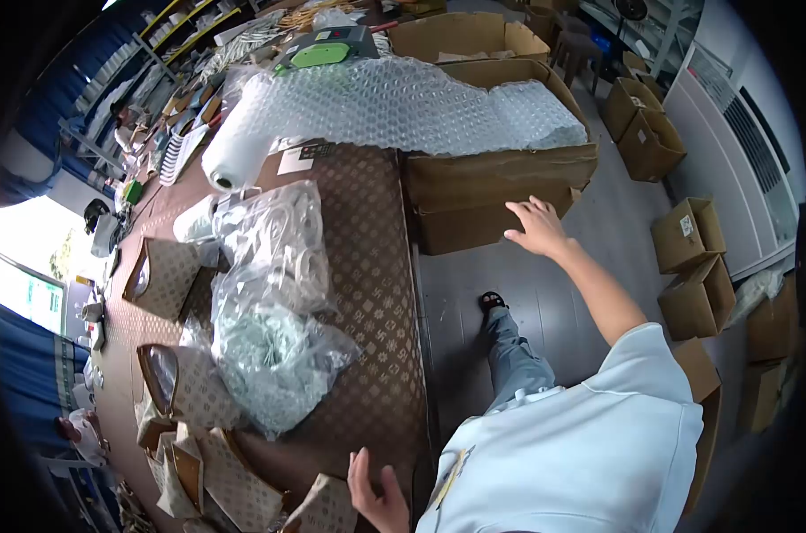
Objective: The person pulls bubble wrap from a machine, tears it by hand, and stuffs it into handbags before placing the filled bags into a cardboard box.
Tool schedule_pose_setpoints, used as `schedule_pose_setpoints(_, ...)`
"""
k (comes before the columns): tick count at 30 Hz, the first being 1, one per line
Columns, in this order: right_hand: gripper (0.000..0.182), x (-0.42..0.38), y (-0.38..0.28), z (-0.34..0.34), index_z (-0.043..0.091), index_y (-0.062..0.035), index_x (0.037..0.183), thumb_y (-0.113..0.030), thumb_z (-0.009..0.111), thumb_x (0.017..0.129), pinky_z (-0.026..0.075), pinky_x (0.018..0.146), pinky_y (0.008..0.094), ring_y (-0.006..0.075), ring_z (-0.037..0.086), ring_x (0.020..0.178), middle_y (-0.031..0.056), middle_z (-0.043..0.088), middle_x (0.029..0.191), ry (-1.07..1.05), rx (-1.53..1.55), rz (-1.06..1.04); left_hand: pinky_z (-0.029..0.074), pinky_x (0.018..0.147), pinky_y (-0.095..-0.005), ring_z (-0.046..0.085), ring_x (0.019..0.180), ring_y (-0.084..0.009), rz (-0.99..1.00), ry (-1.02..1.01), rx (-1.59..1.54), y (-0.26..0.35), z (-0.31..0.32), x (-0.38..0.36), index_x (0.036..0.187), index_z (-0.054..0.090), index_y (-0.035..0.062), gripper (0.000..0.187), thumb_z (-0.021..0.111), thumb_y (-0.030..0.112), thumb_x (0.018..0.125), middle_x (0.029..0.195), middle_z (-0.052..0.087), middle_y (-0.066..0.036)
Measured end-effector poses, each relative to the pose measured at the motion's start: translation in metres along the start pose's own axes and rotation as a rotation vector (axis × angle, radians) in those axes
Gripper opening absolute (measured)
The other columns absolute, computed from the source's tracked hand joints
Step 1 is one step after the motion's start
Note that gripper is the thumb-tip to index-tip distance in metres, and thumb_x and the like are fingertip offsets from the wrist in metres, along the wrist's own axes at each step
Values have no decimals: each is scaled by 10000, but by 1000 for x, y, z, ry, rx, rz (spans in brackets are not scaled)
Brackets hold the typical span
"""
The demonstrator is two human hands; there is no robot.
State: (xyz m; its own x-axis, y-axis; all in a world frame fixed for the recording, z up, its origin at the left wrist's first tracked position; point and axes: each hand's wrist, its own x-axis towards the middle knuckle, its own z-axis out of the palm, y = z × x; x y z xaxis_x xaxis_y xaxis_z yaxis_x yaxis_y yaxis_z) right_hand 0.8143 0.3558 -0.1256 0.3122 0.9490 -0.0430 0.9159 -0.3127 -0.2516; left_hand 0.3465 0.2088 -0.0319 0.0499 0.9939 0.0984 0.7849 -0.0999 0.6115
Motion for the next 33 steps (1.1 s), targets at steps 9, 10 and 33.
schedule_pose_setpoints(9, 1031, 282, 190, 14, 86, -211, 1449, -377, 753, 681, 163, 1063, 590, 384, 87, 1374, 139, 188, 1482, -201, -406, 445, 434, 906, -418, 499, 1144, -348, -102, -468, -16, 119, 202, 172, 1159, 559, 52, 371, 644, 99, 802, 1140, 587, -159)
schedule_pose_setpoints(10, 1056, 298, 202, 11, 82, -216, 1447, -368, 773, 662, 171, 1054, 601, 396, 90, 1371, 137, 174, 1486, -338, -428, 475, 427, 924, -411, 501, 1143, -351, -154, -491, -152, 124, 221, 189, 1155, 563, 50, 363, 641, 108, 805, 1135, 590, -159)
schedule_pose_setpoints(33, 966, 348, 291, 29, 166, -68, 1412, -336, 748, 689, 476, 866, 409, 363, 492, 1133, 140, 397, 1305, -189, -64, 1044, 241, 1074, -363, 279, 1330, -279, -50, -883, -428, 301, 449, 537, 1388, 251, -41, 692, 551, 349, 901, 1440, 268, -202)
